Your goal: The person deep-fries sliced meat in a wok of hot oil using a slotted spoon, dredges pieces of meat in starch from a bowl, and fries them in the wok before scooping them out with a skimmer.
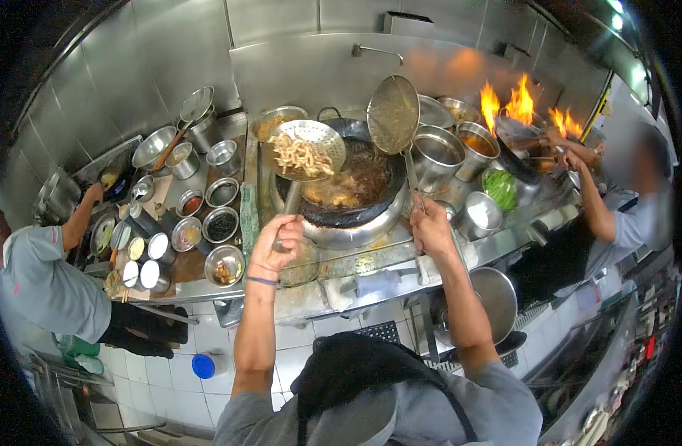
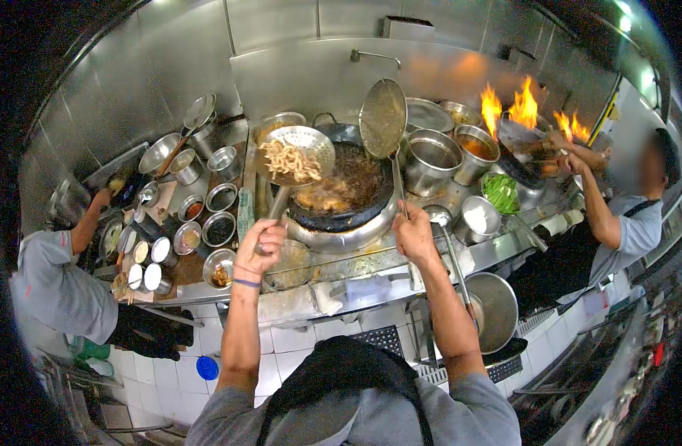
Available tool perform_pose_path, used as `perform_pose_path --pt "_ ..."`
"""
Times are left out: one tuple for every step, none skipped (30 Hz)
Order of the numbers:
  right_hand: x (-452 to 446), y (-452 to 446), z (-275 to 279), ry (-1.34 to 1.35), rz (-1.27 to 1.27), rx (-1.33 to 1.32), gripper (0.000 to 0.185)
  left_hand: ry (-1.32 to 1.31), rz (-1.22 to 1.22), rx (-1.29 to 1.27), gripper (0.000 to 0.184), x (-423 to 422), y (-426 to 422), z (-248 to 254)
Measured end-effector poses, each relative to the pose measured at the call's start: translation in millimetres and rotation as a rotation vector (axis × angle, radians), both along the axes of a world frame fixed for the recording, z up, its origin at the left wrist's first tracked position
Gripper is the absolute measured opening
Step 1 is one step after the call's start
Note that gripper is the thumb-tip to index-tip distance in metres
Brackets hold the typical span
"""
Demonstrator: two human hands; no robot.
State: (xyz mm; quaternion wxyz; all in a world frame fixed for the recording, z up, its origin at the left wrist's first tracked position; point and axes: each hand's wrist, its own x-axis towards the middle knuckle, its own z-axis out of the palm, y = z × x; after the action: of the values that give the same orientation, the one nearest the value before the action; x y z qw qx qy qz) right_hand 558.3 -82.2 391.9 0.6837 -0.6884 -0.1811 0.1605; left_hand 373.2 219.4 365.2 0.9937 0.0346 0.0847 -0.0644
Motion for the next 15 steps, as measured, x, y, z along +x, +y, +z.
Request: perform_pose_path --pt "1 1 1 0.022 0.007 0.018 0.041 0.005 0.033 0.051 0.014 -16 -1 1" --pt "6 3 -4 0.013 0.047 -0.006 0.046 0.009 0.064 0.102 0.015 -31 -2 -1" --pt "5 7 -4 0.044 0.056 0.010 0.047 0.020 0.086 0.106 0.015 -46 -2 -3" --pt "2 13 -3 0.076 0.067 0.023 0.048 0.031 0.110 0.107 0.015 -62 -3 -8" --pt "1 18 -2 0.108 0.080 0.036 0.050 0.042 0.135 0.107 0.016 -76 -8 -14" --pt "8 25 -13 0.111 0.099 0.031 0.050 0.079 0.176 0.122 0.016 -89 -14 -18" --pt "12 34 -19 0.142 0.098 0.026 0.051 0.115 0.219 0.138 0.016 -101 -21 -23" --pt "14 43 -23 0.171 0.099 0.020 0.051 0.149 0.264 0.154 0.017 -112 -27 -28" --pt "16 54 -27 0.198 0.103 0.013 0.051 0.146 0.278 0.142 0.017 -122 -33 -37" --pt "17 64 -33 0.155 0.093 -0.018 0.042 0.142 0.295 0.130 0.017 -130 -39 -47" --pt "19 76 -37 0.174 0.093 -0.019 0.038 0.138 0.313 0.115 0.017 -137 -45 -57" --pt "22 87 -41 0.193 0.093 -0.022 0.033 0.152 0.327 0.111 0.017 -143 -51 -62" --pt "24 98 -46 0.212 0.095 -0.026 0.030 0.154 0.338 0.110 0.017 -148 -56 -67" --pt "26 107 -50 0.238 0.114 -0.016 0.017 0.157 0.349 0.108 0.017 -153 -61 -70" --pt "20 112 -44 0.261 0.130 -0.027 0.026 0.158 0.362 0.107 0.017 -155 -66 -72"
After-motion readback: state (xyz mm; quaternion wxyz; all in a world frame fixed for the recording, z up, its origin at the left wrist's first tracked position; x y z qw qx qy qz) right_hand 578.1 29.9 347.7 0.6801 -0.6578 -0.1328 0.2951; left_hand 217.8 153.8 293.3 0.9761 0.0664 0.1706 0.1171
